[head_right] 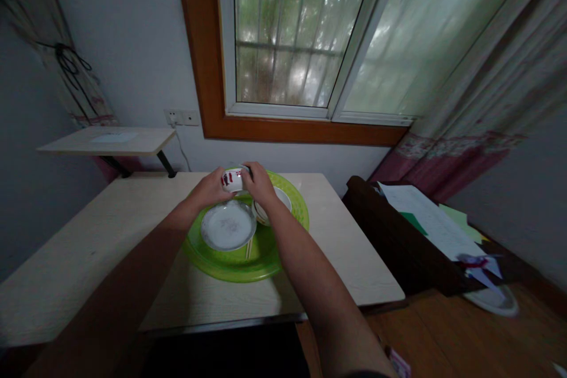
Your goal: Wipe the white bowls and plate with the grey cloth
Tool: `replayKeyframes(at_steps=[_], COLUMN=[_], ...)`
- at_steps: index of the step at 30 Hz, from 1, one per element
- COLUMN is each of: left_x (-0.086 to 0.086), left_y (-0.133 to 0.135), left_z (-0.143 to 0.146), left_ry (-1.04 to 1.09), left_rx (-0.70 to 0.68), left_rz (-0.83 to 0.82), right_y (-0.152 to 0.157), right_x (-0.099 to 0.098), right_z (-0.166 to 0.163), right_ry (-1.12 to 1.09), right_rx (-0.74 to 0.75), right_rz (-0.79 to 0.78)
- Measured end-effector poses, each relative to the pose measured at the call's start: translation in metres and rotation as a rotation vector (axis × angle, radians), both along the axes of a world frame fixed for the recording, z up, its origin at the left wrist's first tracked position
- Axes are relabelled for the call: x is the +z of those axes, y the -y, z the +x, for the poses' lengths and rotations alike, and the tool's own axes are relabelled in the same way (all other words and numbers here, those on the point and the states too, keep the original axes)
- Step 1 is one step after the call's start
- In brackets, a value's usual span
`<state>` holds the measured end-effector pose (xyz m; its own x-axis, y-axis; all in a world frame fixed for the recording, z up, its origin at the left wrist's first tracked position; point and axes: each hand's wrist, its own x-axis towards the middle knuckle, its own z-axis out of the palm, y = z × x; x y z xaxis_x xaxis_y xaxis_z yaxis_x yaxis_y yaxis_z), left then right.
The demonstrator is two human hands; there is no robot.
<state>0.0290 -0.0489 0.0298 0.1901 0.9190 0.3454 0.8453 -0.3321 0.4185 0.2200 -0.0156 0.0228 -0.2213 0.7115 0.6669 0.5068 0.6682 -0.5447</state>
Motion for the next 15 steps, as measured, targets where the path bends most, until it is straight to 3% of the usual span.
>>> replayKeyframes(at_steps=[6,15], left_x=[-0.001,-0.007], left_y=[-0.001,-0.015], left_z=[0.002,-0.01], left_ry=[0.082,0.237], left_rx=[0.108,0.19], left_rz=[-0.052,-0.002], right_y=[-0.006,0.022], right_x=[-0.004,0.006], right_z=[0.001,-0.018], right_ry=[-0.011,0.259], right_rx=[0.056,0.247], right_rz=[0.03,0.162])
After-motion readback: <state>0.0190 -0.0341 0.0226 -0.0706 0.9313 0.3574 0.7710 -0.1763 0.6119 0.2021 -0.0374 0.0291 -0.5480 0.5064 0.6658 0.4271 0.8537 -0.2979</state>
